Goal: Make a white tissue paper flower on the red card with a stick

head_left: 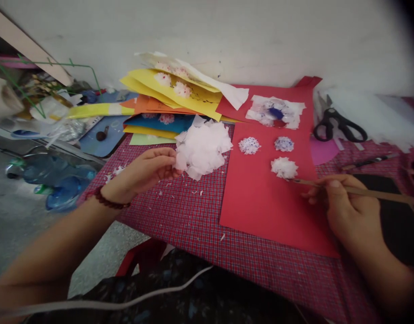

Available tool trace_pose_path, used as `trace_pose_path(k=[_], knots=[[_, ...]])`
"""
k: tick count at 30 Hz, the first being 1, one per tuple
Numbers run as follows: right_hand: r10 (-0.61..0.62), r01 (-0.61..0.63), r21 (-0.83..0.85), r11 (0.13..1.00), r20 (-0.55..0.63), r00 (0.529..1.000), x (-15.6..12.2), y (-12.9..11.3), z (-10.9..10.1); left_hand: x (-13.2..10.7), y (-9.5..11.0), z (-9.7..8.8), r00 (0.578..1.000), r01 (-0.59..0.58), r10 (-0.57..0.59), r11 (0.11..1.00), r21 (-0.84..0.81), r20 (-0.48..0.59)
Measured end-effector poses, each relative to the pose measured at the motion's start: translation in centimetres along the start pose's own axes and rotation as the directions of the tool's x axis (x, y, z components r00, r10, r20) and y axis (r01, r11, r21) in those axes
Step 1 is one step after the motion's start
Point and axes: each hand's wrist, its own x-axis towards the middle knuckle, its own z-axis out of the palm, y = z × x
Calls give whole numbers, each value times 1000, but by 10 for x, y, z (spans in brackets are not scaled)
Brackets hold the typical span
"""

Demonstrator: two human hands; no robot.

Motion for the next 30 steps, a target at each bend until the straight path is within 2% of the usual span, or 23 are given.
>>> trace_pose_path(k=[1,3,5,8,11,17,18,20,22,24,26,28,30], knots=[[-6,6,0,1000,0,1000,0,0,0,2,2,6,994,94,-86,987,-128,64],[-21,21,-1,1000,13,1000,0,0,0,6,2,21,955,257,-216,943,-211,202],[-35,34,15,999,32,999,-1,-1,0,7,-1,40,897,362,-299,919,-154,324],[-60,57,49,997,50,997,-2,-2,0,7,-5,61,810,424,-376,906,-6,450],[-71,68,61,996,59,996,-2,-3,0,8,-6,70,787,430,-414,900,76,458],[-64,59,75,995,76,995,-2,-4,0,10,-5,71,792,467,-441,883,47,423],[-63,57,82,995,74,995,-2,-4,0,9,-6,72,798,442,-430,894,75,422],[-64,56,95,994,74,995,-2,-3,1,7,-8,74,829,321,-371,928,187,418],[-70,61,109,992,82,994,-2,-2,2,5,-7,75,877,128,-261,936,328,404],[-83,73,121,990,78,994,-2,1,3,7,0,77,909,-94,-109,886,454,402],[-82,73,125,990,75,994,-1,3,4,11,13,81,885,-327,72,800,503,460],[-78,69,123,990,73,994,0,4,4,18,29,90,820,-512,224,698,500,527],[-77,67,123,990,77,994,1,4,4,28,43,105,753,-628,315,606,488,578]])
